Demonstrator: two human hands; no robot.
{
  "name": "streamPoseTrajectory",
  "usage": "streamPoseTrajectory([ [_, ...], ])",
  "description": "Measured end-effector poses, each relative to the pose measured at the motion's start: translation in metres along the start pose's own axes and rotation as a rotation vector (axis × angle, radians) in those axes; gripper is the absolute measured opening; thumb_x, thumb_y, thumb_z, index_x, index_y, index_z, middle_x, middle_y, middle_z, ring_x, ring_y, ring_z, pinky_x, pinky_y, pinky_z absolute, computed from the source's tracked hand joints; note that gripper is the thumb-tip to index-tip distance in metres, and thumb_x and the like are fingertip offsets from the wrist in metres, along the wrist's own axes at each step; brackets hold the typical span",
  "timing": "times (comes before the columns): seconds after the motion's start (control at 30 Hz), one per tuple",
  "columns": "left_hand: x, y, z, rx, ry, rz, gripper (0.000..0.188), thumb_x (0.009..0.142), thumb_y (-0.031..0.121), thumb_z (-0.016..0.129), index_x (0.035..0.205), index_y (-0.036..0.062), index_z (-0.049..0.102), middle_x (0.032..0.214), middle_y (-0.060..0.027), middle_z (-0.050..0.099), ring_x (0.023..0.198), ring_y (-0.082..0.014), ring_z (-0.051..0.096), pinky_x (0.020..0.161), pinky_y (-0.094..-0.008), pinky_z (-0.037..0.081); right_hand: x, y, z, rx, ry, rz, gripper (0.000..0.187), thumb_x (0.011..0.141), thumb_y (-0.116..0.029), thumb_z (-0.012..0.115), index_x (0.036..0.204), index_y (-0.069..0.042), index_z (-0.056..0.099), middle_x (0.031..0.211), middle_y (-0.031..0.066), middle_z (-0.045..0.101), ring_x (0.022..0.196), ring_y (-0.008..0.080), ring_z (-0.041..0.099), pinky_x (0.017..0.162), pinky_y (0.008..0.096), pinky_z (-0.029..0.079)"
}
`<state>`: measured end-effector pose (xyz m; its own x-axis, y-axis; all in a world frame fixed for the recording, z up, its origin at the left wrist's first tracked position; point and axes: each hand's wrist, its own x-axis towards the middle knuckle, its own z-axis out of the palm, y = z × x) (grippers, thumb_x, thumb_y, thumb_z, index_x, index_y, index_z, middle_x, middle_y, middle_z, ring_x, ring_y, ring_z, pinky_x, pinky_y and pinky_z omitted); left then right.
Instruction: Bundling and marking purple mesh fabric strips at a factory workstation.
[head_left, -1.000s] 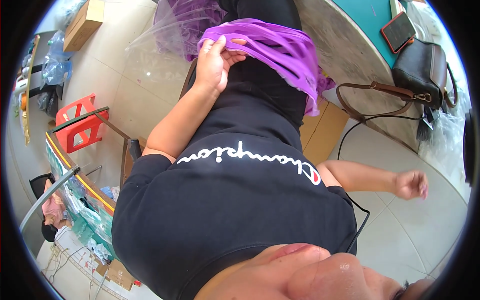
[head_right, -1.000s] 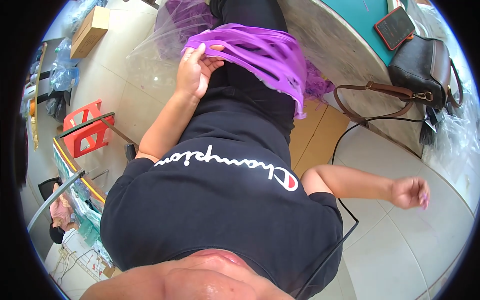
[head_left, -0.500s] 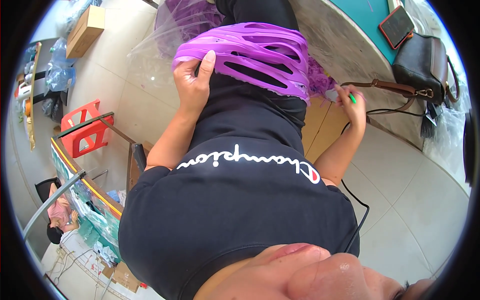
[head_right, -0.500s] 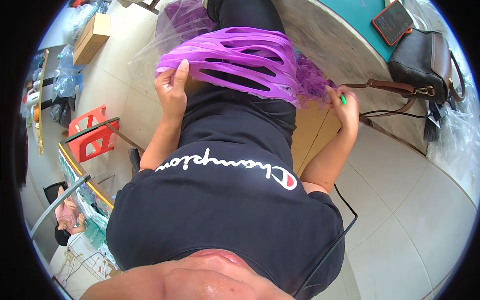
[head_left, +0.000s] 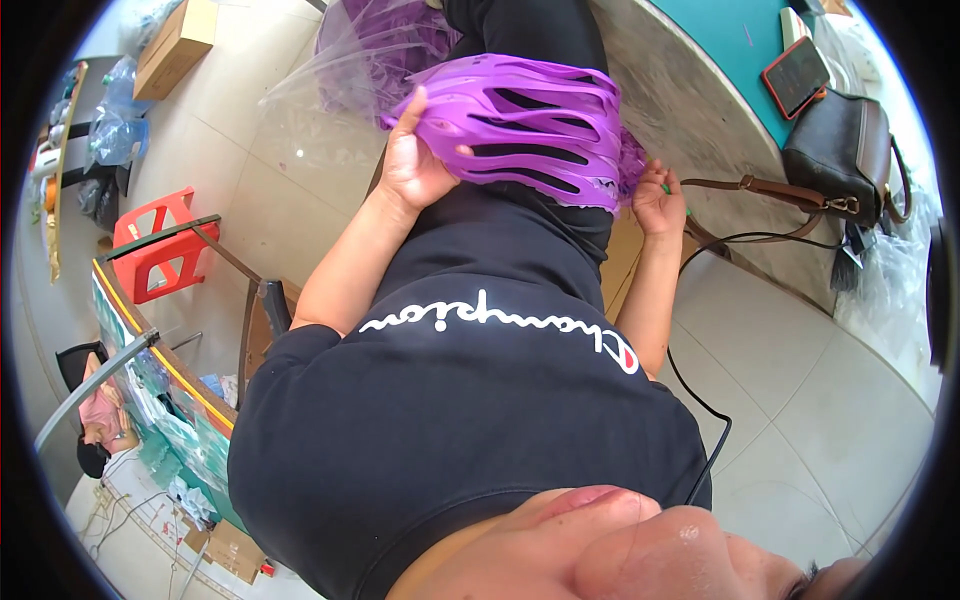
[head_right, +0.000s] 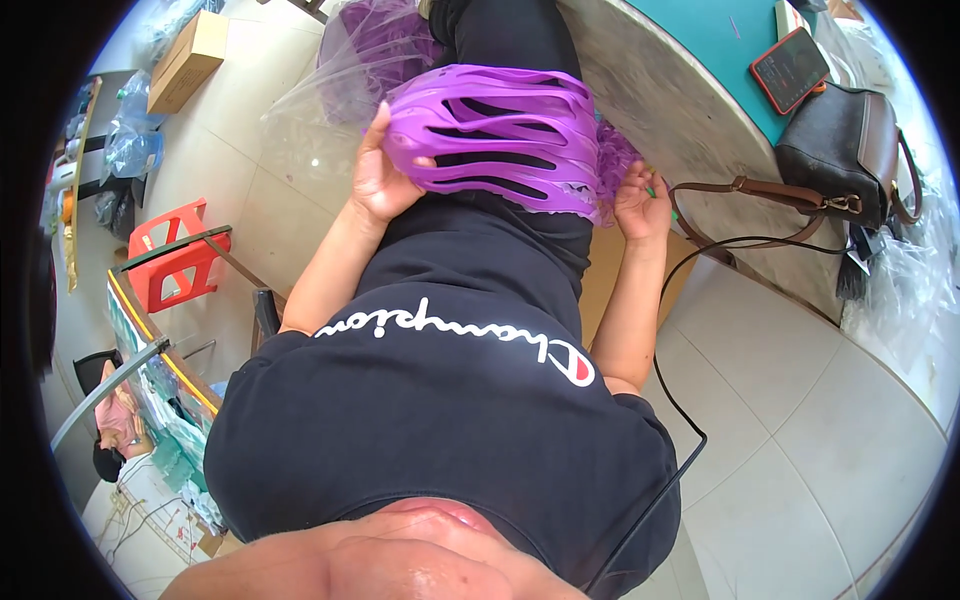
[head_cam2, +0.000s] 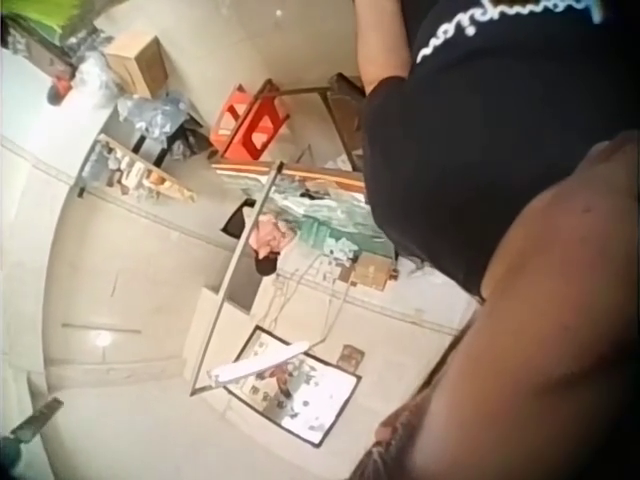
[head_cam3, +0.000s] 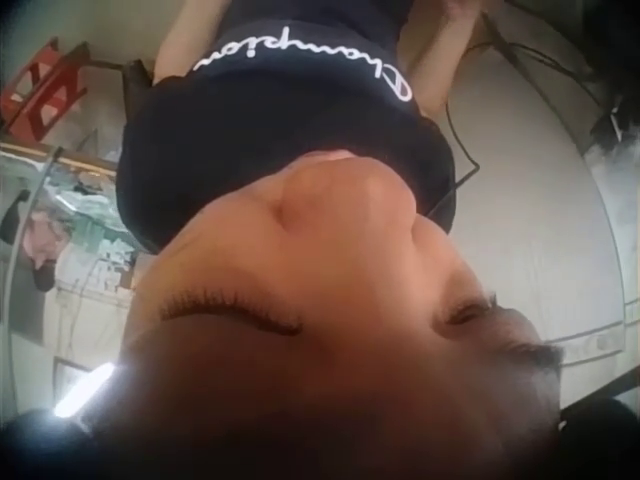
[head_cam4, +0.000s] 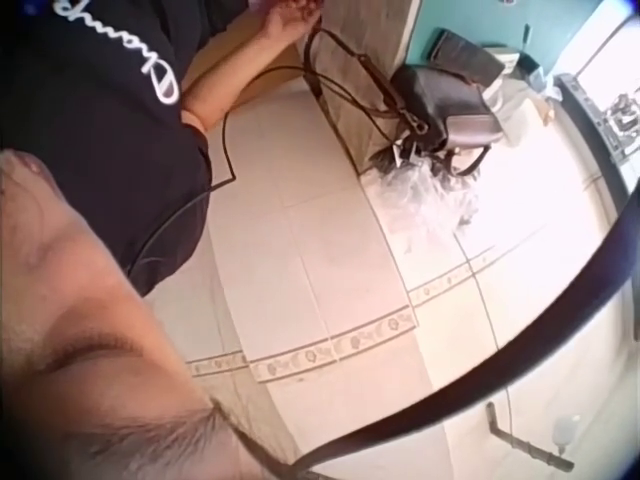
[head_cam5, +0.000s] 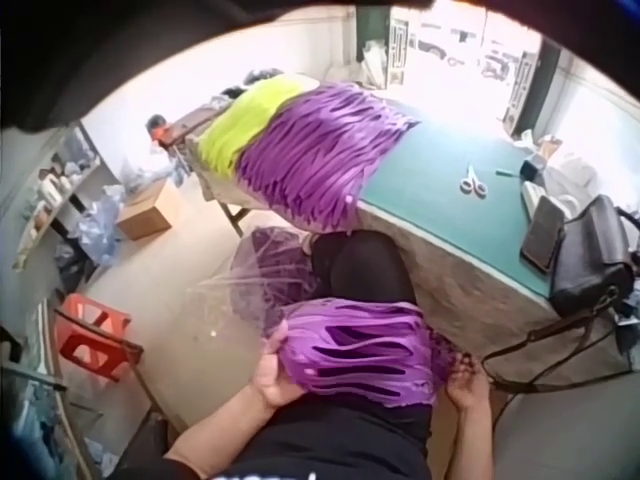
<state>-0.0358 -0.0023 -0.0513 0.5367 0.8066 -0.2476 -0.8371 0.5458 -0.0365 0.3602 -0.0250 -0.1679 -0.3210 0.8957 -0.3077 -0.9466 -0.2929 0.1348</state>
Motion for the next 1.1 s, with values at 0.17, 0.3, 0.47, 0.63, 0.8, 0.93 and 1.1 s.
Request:
streamPoseTrajectory([
  [0.17,-0.003,-0.001,0.011,0.707,0.354,0.506,0.027,0.094,0.018,0.059,0.115,0.0024,0.060,0.110,-0.0102,0.065,0.100,-0.0194,0.063,0.088,-0.0348,0.050,0.003,0.091,0.062,-1.478,0.284,-0.615,0.026,0.093,-0.022,0.061,0.084,-0.006,0.044,0.108,0.0150,0.065,0.089,0.0189,0.061,0.080,0.0288,0.047],
  [0.3,-0.002,-0.002,0.016,0.758,0.309,0.601,0.026,0.096,0.018,0.056,0.115,0.0012,0.060,0.110,-0.0098,0.065,0.101,-0.0191,0.063,0.091,-0.0346,0.048,-0.011,0.117,0.077,-2.043,0.141,-1.012,0.035,0.084,-0.010,0.072,0.080,-0.006,0.037,0.105,0.0170,0.064,0.092,0.0228,0.059,0.087,0.0328,0.044],
  [0.47,-0.004,-0.003,0.036,0.673,0.263,0.537,0.030,0.098,0.021,0.051,0.118,-0.0001,0.057,0.112,-0.0110,0.064,0.103,-0.0204,0.062,0.091,-0.0357,0.048,-0.021,0.140,0.084,-2.109,-0.144,-1.111,0.044,0.075,-0.013,0.080,0.081,-0.007,0.037,0.110,0.0193,0.062,0.099,0.0282,0.058,0.090,0.0358,0.043],
  [0.63,-0.012,0.004,0.032,0.602,0.224,0.509,0.030,0.099,0.019,0.048,0.120,-0.0016,0.055,0.114,-0.0128,0.063,0.105,-0.0230,0.061,0.093,-0.0376,0.048,-0.034,0.137,0.088,-2.250,-0.312,-1.098,0.047,0.071,-0.011,0.082,0.079,-0.006,0.037,0.106,0.0197,0.064,0.093,0.0313,0.060,0.085,0.0368,0.046],
  [0.8,-0.009,0.001,0.038,0.424,0.170,0.572,0.030,0.095,0.012,0.050,0.121,-0.0033,0.053,0.115,-0.0154,0.062,0.109,-0.0268,0.059,0.098,-0.0417,0.045,-0.027,0.126,0.080,-2.319,-0.278,-1.244,0.038,0.079,0.005,0.070,0.071,-0.004,0.034,0.085,0.0141,0.061,0.070,0.0227,0.056,0.063,0.0295,0.046],
  [0.93,-0.014,0.011,0.043,0.275,0.089,0.505,0.031,0.094,0.008,0.050,0.122,-0.0042,0.052,0.118,-0.0166,0.060,0.113,-0.0285,0.057,0.103,-0.0433,0.041,-0.048,0.125,0.110,-1.958,-0.147,-0.936,0.035,0.083,0.012,0.057,0.070,-0.005,0.030,0.081,0.0093,0.056,0.068,0.0116,0.052,0.058,0.0232,0.043],
  [1.1,-0.029,0.007,0.046,0.177,0.089,0.368,0.031,0.093,0.008,0.050,0.121,-0.0053,0.052,0.119,-0.0175,0.060,0.116,-0.0299,0.055,0.105,-0.0442,0.039,-0.094,0.110,0.170,-1.866,-0.269,-0.164,0.037,0.079,0.008,0.063,0.067,-0.006,0.032,0.073,0.0123,0.060,0.058,0.0118,0.054,0.049,0.0227,0.041],
])
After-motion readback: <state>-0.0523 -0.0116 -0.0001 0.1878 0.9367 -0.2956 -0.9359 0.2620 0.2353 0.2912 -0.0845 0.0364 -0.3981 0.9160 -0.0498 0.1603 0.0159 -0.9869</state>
